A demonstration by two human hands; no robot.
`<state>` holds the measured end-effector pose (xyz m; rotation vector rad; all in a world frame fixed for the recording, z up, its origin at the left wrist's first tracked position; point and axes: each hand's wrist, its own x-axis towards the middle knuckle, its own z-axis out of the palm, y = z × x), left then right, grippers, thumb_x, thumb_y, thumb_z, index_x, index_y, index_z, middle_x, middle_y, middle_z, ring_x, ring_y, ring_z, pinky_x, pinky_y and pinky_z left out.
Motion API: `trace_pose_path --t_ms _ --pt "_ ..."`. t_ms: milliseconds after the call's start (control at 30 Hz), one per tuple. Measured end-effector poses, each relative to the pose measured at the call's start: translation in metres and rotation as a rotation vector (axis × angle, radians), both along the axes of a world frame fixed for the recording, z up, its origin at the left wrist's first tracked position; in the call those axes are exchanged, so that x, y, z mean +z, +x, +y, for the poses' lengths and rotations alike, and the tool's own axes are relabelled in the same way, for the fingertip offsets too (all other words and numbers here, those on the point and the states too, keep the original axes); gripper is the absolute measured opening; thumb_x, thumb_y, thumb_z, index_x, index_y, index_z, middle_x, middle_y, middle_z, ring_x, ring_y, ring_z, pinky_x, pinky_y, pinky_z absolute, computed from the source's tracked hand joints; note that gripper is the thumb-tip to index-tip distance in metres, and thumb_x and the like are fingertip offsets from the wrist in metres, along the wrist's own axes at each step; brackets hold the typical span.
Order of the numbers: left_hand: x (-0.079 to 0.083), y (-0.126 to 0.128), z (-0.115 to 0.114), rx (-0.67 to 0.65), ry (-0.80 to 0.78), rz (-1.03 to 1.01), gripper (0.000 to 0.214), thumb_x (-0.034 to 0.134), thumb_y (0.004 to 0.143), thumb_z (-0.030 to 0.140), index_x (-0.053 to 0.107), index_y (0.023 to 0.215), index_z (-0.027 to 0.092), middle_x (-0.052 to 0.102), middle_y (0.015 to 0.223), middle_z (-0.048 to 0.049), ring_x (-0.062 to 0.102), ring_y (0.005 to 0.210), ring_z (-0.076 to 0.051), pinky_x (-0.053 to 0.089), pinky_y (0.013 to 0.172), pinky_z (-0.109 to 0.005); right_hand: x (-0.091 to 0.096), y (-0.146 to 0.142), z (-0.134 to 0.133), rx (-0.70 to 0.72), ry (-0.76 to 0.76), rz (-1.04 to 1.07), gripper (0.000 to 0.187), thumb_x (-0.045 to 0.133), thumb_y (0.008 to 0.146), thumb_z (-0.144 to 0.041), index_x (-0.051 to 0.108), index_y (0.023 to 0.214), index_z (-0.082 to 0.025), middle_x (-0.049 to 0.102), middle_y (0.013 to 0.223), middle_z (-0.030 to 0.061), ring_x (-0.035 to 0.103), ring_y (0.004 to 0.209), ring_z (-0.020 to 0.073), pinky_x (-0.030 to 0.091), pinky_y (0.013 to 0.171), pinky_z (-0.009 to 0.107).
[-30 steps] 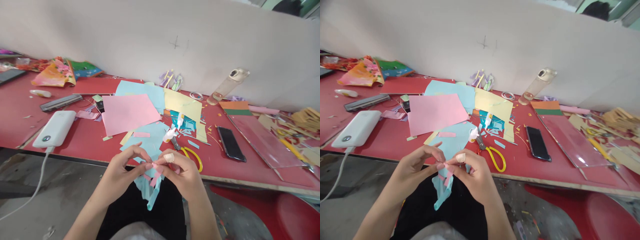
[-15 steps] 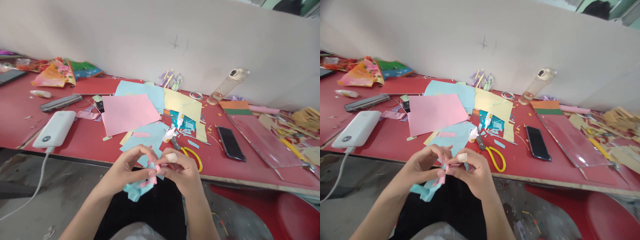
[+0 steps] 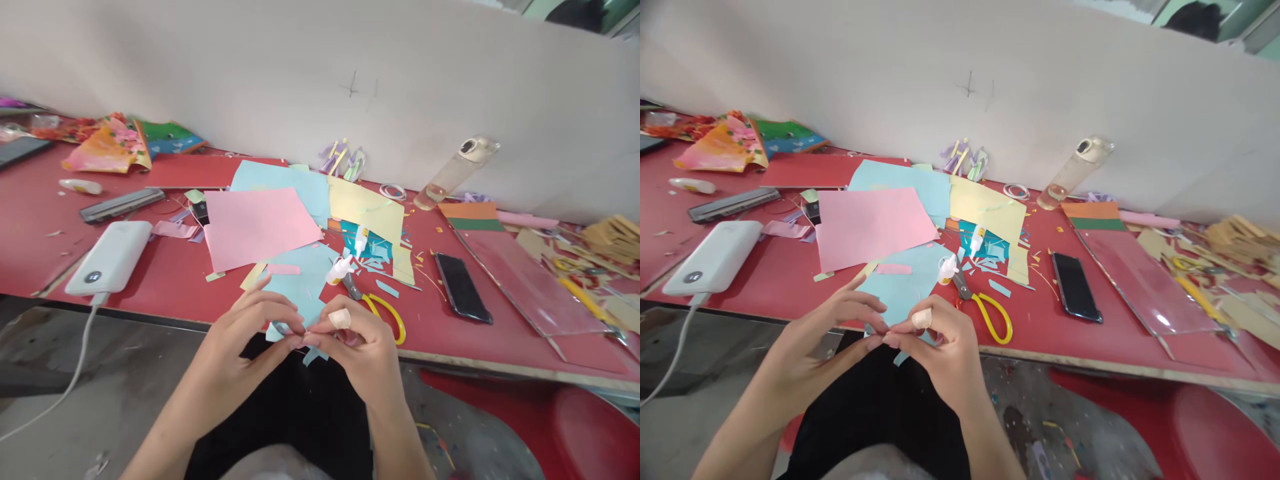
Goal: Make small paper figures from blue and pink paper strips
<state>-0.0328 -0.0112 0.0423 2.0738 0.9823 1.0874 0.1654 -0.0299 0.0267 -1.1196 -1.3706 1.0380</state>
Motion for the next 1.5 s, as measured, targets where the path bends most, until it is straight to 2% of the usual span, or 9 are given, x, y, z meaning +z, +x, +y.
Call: trace_pose_path --t_ms 100,233,433,567,700,800,933,1267,1500 --pt "-0.003 0.008 -0.005 0.041 0.055 0.009 0.017 0.063 0.097 0.013 0.061 0.105 0.027 0.072 0.097 0.0042 0.071 0.096 -0.013 0.041 0.121 -0.044 0.001 -0.002 -0.001 -0.034 -0.009 0.018 0.007 0.087 0.08 -0.024 0.08 0.077 -0.026 0.064 0.074 -0.0021 0.06 0.064 0.0123 0.043 0.055 0.026" --pt "-0.006 0.012 -0.005 0.072 0.081 0.025 0.018 0.063 0.097 0.013 0.059 0.107 0.028 0.072 0.097 0.0054 0.07 0.093 -0.013 0.036 0.124 -0.047 0.002 -0.005 -0.002 -0.089 -0.038 0.043 0.011 0.084 0.082 -0.026 0.078 0.074 -0.024 0.064 0.074 -0.0016 0.06 0.066 0.013 0.048 0.057 0.024" --pt "-0.011 0.017 -0.008 0.132 -0.06 -0.1 0.022 0.066 0.096 0.016 0.055 0.109 0.029 0.069 0.093 0.0073 0.07 0.084 -0.011 0.039 0.123 -0.044 0.008 0.001 -0.003 -0.021 -0.05 -0.044 0.008 0.077 0.09 -0.028 0.083 0.086 -0.026 0.069 0.081 0.0009 0.062 0.07 0.0142 0.05 0.06 0.024" --pt "-0.016 0.021 -0.01 0.103 -0.162 -0.244 0.023 0.064 0.097 0.016 0.05 0.109 0.03 0.067 0.09 0.0079 0.07 0.087 -0.011 0.039 0.124 -0.044 0.009 0.006 -0.004 0.019 -0.08 -0.048 0.009 0.076 0.091 -0.028 0.084 0.094 -0.03 0.07 0.082 0.0007 0.064 0.072 0.0141 0.049 0.059 0.023" --pt "-0.016 0.025 -0.009 0.085 -0.187 -0.322 0.023 0.061 0.099 0.013 0.046 0.106 0.029 0.068 0.089 0.008 0.069 0.089 -0.01 0.038 0.125 -0.045 0.007 0.007 -0.004 -0.001 -0.08 0.0 0.005 0.079 0.088 -0.027 0.083 0.089 -0.028 0.07 0.08 0.0003 0.066 0.074 0.0148 0.051 0.062 0.023" --pt "-0.014 0.025 -0.01 0.066 -0.213 -0.328 0.022 0.059 0.1 0.013 0.045 0.105 0.028 0.069 0.089 0.0082 0.069 0.089 -0.01 0.04 0.123 -0.045 0.007 0.008 -0.004 -0.015 -0.067 -0.038 0.004 0.08 0.087 -0.028 0.082 0.084 -0.027 0.069 0.078 -0.0002 0.063 0.069 0.0132 0.045 0.055 0.023" --pt "-0.013 0.025 -0.011 0.052 -0.23 -0.353 0.022 0.06 0.099 0.012 0.045 0.104 0.028 0.069 0.089 0.0077 0.069 0.092 -0.01 0.042 0.121 -0.044 0.009 0.012 -0.003 0.024 -0.034 -0.1 0.005 0.079 0.089 -0.03 0.083 0.088 -0.028 0.067 0.076 -0.0003 0.059 0.066 0.0126 0.037 0.051 0.025" --pt "-0.015 0.026 -0.013 0.084 -0.146 -0.383 0.029 0.061 0.095 0.004 0.045 0.1 0.028 0.069 0.089 0.0074 0.07 0.087 -0.013 0.041 0.121 -0.052 0.014 0.01 -0.012 -0.016 0.108 -0.252 0.008 0.073 0.094 -0.023 0.079 0.092 -0.026 0.066 0.08 0.0008 0.06 0.069 0.0135 0.045 0.058 0.025" --pt "-0.015 0.016 -0.007 -0.077 -0.276 -0.384 0.023 0.062 0.097 0.01 0.045 0.096 0.026 0.071 0.089 0.0063 0.07 0.088 -0.012 0.041 0.121 -0.051 0.018 0.02 -0.004 0.118 0.215 -0.304 0.007 0.076 0.092 -0.02 0.081 0.092 -0.026 0.066 0.077 -0.0001 0.058 0.065 0.0124 0.045 0.058 0.024"
